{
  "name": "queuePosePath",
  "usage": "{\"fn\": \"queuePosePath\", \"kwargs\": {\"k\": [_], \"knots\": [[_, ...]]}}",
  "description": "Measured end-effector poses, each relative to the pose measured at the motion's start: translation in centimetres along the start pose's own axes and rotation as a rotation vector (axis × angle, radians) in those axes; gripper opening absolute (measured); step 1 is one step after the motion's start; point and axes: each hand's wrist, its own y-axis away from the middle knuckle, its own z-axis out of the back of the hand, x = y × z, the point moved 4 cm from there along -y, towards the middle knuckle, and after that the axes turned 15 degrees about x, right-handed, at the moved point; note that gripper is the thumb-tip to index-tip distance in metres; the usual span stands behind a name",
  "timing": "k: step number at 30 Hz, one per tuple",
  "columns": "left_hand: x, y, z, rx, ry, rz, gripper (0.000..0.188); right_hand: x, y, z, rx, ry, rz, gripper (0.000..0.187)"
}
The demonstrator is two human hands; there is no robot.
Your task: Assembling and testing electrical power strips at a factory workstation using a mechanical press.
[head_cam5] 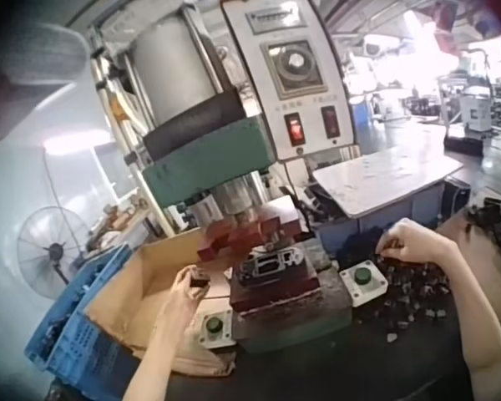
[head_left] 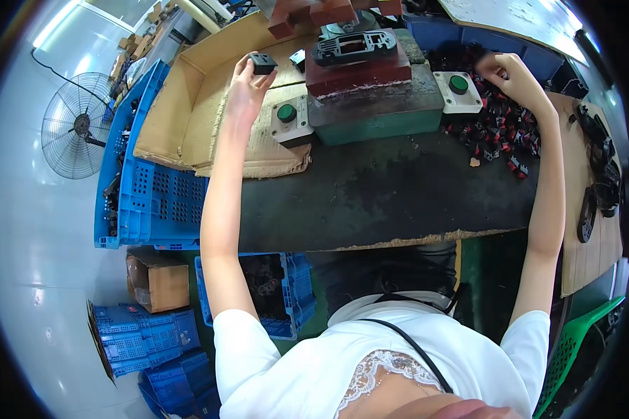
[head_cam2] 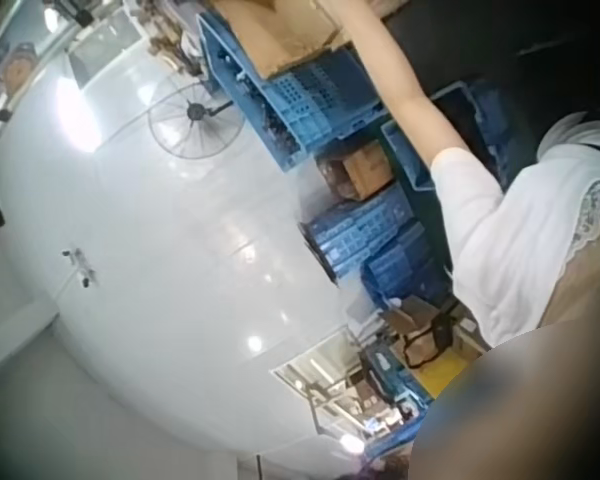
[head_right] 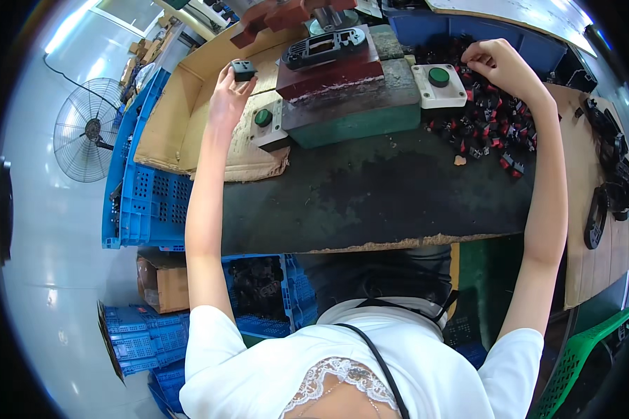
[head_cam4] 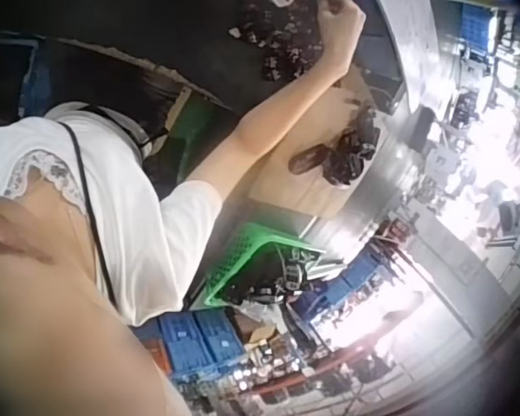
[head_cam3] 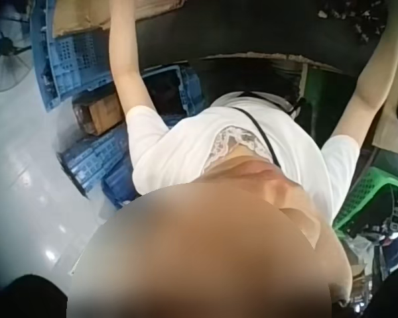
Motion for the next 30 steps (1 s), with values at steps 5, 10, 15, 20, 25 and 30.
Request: {"fn": "queuePosePath", "kwargs": {"k": [5, 10, 15, 20, 25, 30], "knots": [[-0.3, 1.0, -1.5, 0.046, 0.361, 0.035, 0.024, 0.2, 0.8, 0.7, 0.105, 0.072, -0.077, 0.009], [-1.2, 1.5, -1.7, 0.215, 0.023, 0.060, 0.029, 2.4, 1.4, 1.2, 0.240, -0.009, -0.060, 0.014], [-1.9, 2.0, -1.8, 0.054, -0.140, 0.047, 0.039, 4.3, 1.7, -0.4, 0.303, -0.078, 0.011, 0.028], [-3.2, 1.9, -5.3, 0.124, -0.405, -0.147, 0.043, 3.1, 1.1, -1.2, 0.264, -0.030, -0.036, 0.027], [-3.7, 0.9, -9.1, 0.326, -0.510, -0.217, 0.045, 2.3, 0.7, -0.5, 0.329, -0.116, -0.023, 0.025], [-2.2, 0.2, -11.5, 0.349, -0.507, -0.182, 0.040, 1.4, 0.4, 1.5, 0.040, 0.007, 0.082, 0.015]]}}
